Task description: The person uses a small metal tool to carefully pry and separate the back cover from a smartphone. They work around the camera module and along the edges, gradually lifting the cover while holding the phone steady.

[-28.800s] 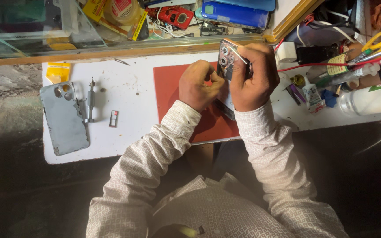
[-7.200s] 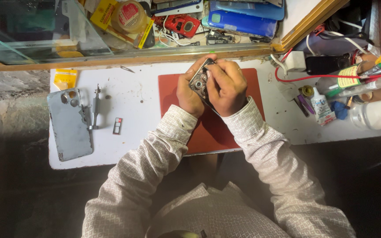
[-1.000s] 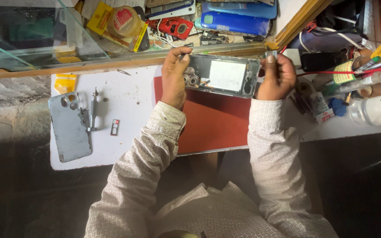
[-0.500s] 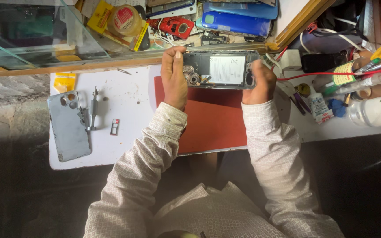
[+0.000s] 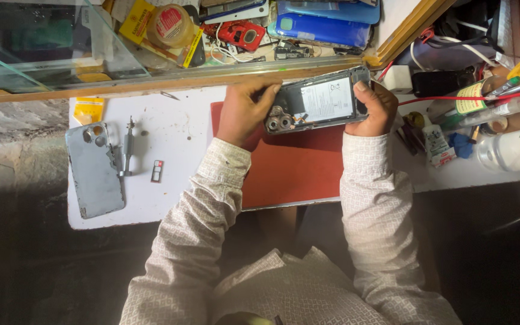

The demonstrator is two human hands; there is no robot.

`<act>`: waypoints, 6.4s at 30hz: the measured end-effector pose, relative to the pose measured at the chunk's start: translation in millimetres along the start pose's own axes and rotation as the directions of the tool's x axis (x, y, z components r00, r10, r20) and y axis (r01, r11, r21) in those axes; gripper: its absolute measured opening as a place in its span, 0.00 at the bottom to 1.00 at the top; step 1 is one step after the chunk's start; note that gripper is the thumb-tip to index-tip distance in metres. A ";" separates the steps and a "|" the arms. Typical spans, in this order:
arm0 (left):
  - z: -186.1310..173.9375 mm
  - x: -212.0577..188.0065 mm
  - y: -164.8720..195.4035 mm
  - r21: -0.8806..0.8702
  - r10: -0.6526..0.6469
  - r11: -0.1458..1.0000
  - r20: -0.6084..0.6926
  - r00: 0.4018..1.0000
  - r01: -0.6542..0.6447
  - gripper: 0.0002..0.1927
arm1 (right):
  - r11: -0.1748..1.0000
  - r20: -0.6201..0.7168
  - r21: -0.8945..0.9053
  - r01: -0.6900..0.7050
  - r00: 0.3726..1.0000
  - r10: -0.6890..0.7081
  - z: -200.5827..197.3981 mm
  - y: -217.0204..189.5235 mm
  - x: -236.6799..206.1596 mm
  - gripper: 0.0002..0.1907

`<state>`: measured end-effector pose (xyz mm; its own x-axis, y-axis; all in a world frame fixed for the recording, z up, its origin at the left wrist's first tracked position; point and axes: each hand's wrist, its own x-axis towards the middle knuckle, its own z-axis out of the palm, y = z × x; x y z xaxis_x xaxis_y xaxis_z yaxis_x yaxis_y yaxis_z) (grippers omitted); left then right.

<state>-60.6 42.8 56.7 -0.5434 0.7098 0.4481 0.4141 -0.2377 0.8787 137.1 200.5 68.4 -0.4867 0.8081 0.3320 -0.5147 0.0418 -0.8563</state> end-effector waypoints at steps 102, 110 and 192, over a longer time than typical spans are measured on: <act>16.1 -6.2 19.0 -0.347 -0.162 0.933 -0.178 0.971 0.092 0.10 | 0.825 0.392 -0.530 0.196 0.919 0.034 35.8 2.6 -22.9 0.14; 16.0 -6.2 5.1 -0.281 -0.121 0.958 -0.222 0.968 0.055 0.11 | 0.783 0.437 -0.569 0.251 0.899 0.029 38.5 0.2 -21.8 0.13; 38.4 -12.9 -9.4 -0.963 -0.136 0.186 0.174 0.975 0.197 0.34 | 0.474 0.378 -0.717 0.511 0.857 -0.351 135.9 1.8 -42.9 0.05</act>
<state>-29.4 61.3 36.4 -0.4593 0.8398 0.2894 -0.7331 -0.5424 0.4104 61.1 86.0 106.4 -0.5031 0.4554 0.7345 0.0137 0.8540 -0.5201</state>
